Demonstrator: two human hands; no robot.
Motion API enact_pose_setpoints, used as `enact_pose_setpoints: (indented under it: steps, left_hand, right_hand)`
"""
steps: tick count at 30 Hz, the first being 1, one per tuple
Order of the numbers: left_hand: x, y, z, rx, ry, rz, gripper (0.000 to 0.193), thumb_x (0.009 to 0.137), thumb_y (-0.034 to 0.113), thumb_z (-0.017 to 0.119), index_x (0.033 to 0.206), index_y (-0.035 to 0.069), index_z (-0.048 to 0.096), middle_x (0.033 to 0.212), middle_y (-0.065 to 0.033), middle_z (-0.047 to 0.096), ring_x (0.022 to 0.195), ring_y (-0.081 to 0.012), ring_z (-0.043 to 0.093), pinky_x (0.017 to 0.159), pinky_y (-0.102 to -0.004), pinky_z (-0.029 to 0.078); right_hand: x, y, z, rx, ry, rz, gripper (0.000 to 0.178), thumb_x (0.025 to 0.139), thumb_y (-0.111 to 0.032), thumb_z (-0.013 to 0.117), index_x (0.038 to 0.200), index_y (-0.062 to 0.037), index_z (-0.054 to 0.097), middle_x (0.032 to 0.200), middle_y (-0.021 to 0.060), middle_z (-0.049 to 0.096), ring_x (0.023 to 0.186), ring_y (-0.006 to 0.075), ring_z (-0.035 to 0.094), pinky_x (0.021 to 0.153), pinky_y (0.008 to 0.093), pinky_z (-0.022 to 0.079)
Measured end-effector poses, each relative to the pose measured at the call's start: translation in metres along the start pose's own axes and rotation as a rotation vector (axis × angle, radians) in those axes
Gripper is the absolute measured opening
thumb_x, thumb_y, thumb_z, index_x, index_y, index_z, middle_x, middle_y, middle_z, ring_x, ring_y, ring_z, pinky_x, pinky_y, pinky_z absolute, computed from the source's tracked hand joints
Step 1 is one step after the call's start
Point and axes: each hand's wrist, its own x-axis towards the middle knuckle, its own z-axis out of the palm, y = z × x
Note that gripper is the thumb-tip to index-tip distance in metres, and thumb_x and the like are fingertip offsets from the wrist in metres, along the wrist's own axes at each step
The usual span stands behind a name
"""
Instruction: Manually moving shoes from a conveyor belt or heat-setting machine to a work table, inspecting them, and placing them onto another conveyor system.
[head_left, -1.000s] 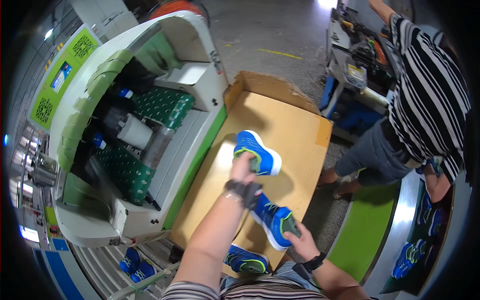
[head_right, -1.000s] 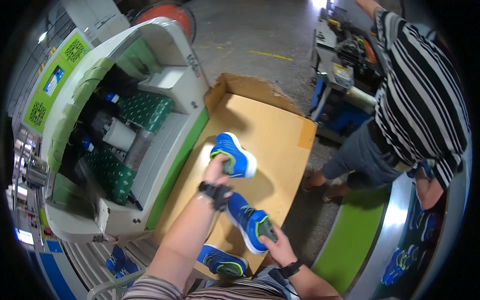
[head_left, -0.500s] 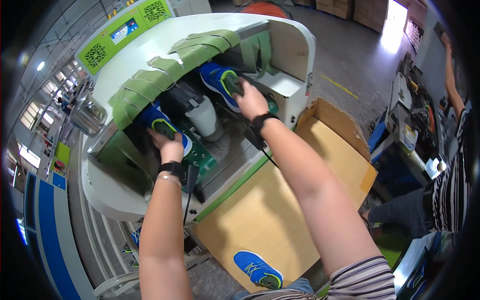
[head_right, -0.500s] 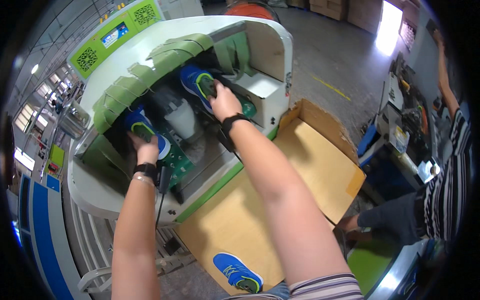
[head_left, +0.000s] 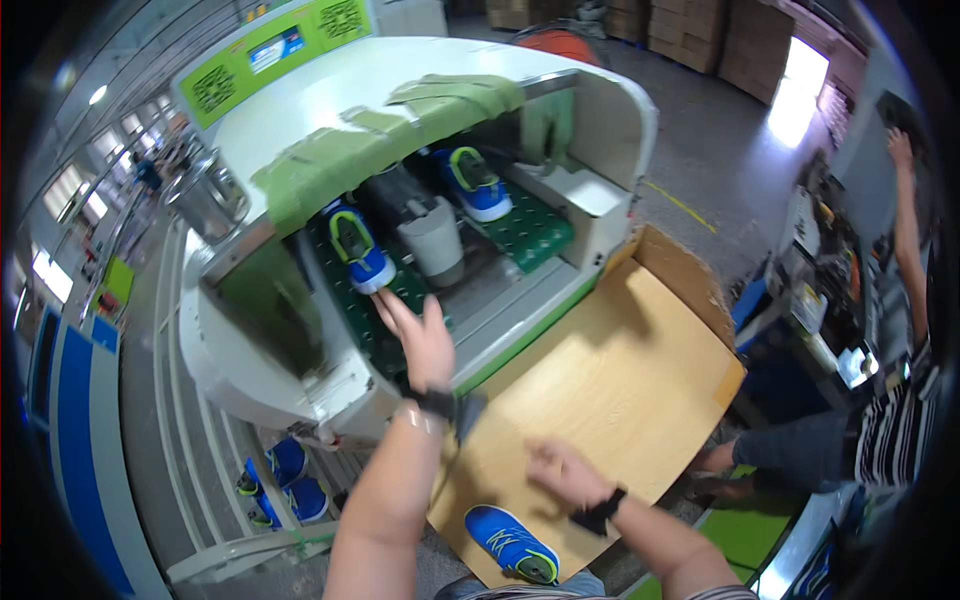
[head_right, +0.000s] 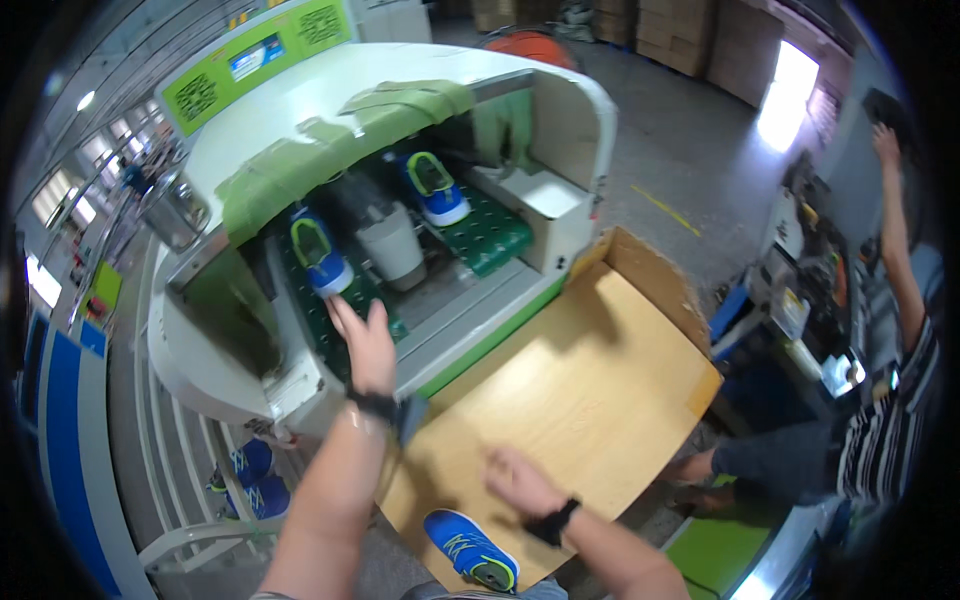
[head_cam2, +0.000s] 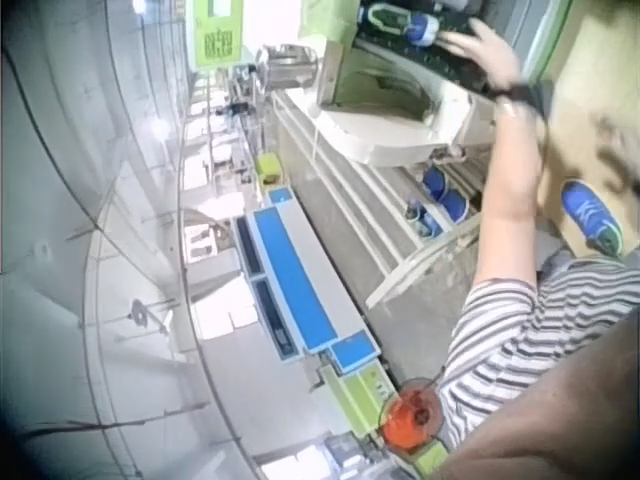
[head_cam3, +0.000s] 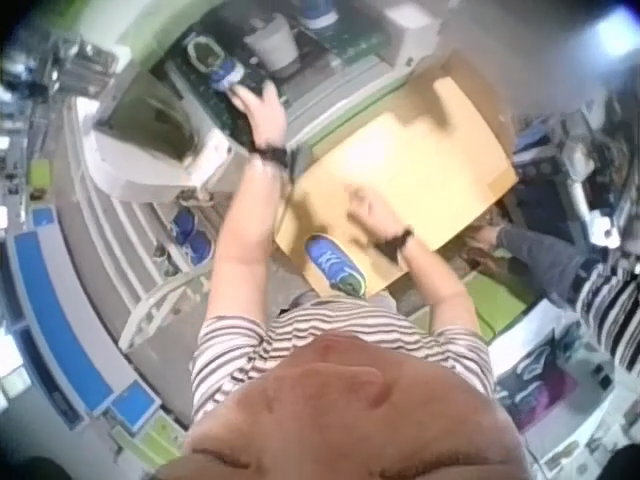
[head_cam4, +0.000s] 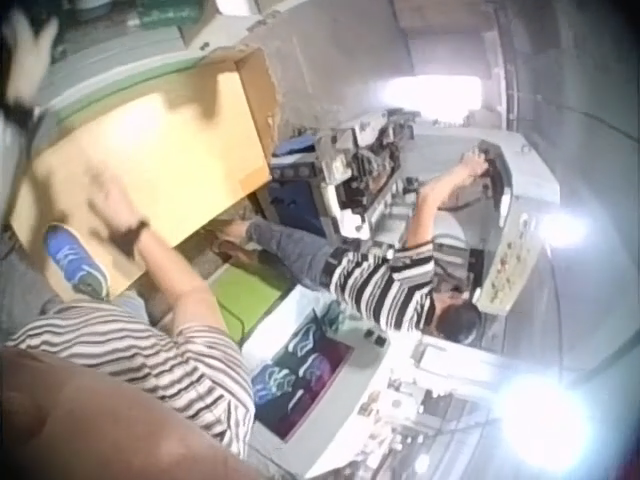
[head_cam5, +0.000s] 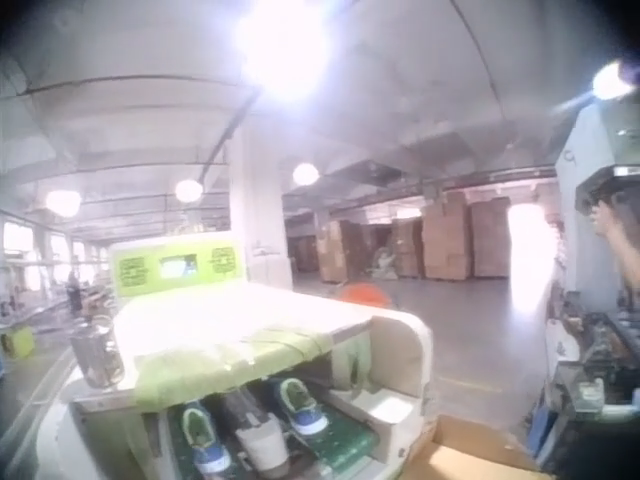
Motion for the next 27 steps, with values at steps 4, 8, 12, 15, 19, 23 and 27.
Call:
enact_pose_setpoints:
  steps: [4, 8, 12, 15, 19, 23, 27]
  left_hand:
    - [-0.149, -0.020, -0.068, 0.147, -0.699, 0.067, 0.082, 0.088, 0.011, 0.060, 0.154, 0.002, 0.011, 0.158, -0.0281, -0.001, 0.146, -0.0449, 0.007, 0.117, -0.0500, 0.017]
    - [-0.226, -0.085, -0.119, 0.561, -1.059, 0.041, 0.076, 0.088, 0.023, 0.057, 0.152, 0.001, 0.021, 0.157, -0.0299, 0.006, 0.145, -0.0457, 0.014, 0.112, -0.0624, 0.018]
    - [-0.238, -0.151, -0.160, 0.524, -1.122, -0.145, 0.063, 0.097, 0.018, 0.044, 0.150, -0.004, 0.019, 0.155, -0.0345, 0.007, 0.147, -0.0426, 0.007, 0.120, -0.0476, 0.010]
    - [-0.237, -0.141, -0.179, 0.695, -1.080, 0.010, 0.069, 0.091, 0.010, 0.050, 0.151, -0.002, 0.018, 0.156, -0.0306, 0.015, 0.146, -0.0417, 0.013, 0.119, -0.0451, 0.015]
    - [-0.240, -0.169, -0.183, 0.933, -1.293, 0.021, 0.108, 0.075, 0.037, 0.074, 0.153, 0.001, 0.008, 0.159, -0.0271, 0.005, 0.148, -0.0404, 0.007, 0.117, -0.0521, 0.016]
    - [-0.248, -0.175, -0.188, 1.148, -1.359, 0.109, 0.150, 0.048, 0.061, 0.086, 0.154, 0.004, -0.005, 0.160, -0.0236, -0.009, 0.148, -0.0404, -0.001, 0.114, -0.0606, 0.018]
    - [-0.253, -0.176, -0.192, 1.168, -1.371, 0.204, 0.155, 0.046, 0.066, 0.086, 0.153, 0.006, -0.009, 0.160, -0.0237, -0.009, 0.148, -0.0407, -0.001, 0.113, -0.0624, 0.019]
  right_hand:
    - [-0.132, 0.019, 0.073, 0.128, -0.276, -0.082, 0.068, 0.088, -0.035, 0.070, 0.141, -0.0026, 0.043, 0.134, 0.0216, 0.053, 0.119, 0.0320, 0.054, 0.101, 0.0394, 0.044]
    - [-0.181, 0.043, 0.110, -0.197, -0.010, -0.181, 0.085, 0.084, -0.033, 0.074, 0.149, -0.0037, 0.028, 0.137, 0.0255, 0.046, 0.122, 0.0406, 0.050, 0.103, 0.0426, 0.041]
    - [-0.169, 0.051, 0.140, -0.147, 0.158, -0.041, 0.088, 0.078, -0.032, 0.077, 0.147, -0.0033, 0.032, 0.134, 0.0256, 0.049, 0.121, 0.0387, 0.051, 0.103, 0.0417, 0.041]
    - [-0.152, 0.038, 0.146, -0.151, 0.238, 0.014, 0.080, 0.072, -0.023, 0.078, 0.140, -0.0044, 0.042, 0.124, 0.0227, 0.058, 0.114, 0.0387, 0.056, 0.098, 0.0447, 0.045]
    - [-0.159, 0.048, 0.161, -0.175, 0.375, 0.048, 0.078, 0.068, -0.025, 0.078, 0.137, -0.0082, 0.046, 0.108, 0.0210, 0.064, 0.104, 0.0410, 0.060, 0.089, 0.0463, 0.048]
    - [-0.192, 0.060, 0.181, -0.212, 0.555, 0.119, 0.077, 0.069, -0.027, 0.079, 0.136, -0.0085, 0.047, 0.110, 0.0201, 0.064, 0.105, 0.0393, 0.060, 0.091, 0.0455, 0.048]
    - [-0.204, 0.059, 0.190, -0.200, 0.670, 0.139, 0.073, 0.068, -0.028, 0.080, 0.133, -0.0111, 0.051, 0.113, 0.0196, 0.064, 0.108, 0.0375, 0.060, 0.091, 0.0449, 0.049]
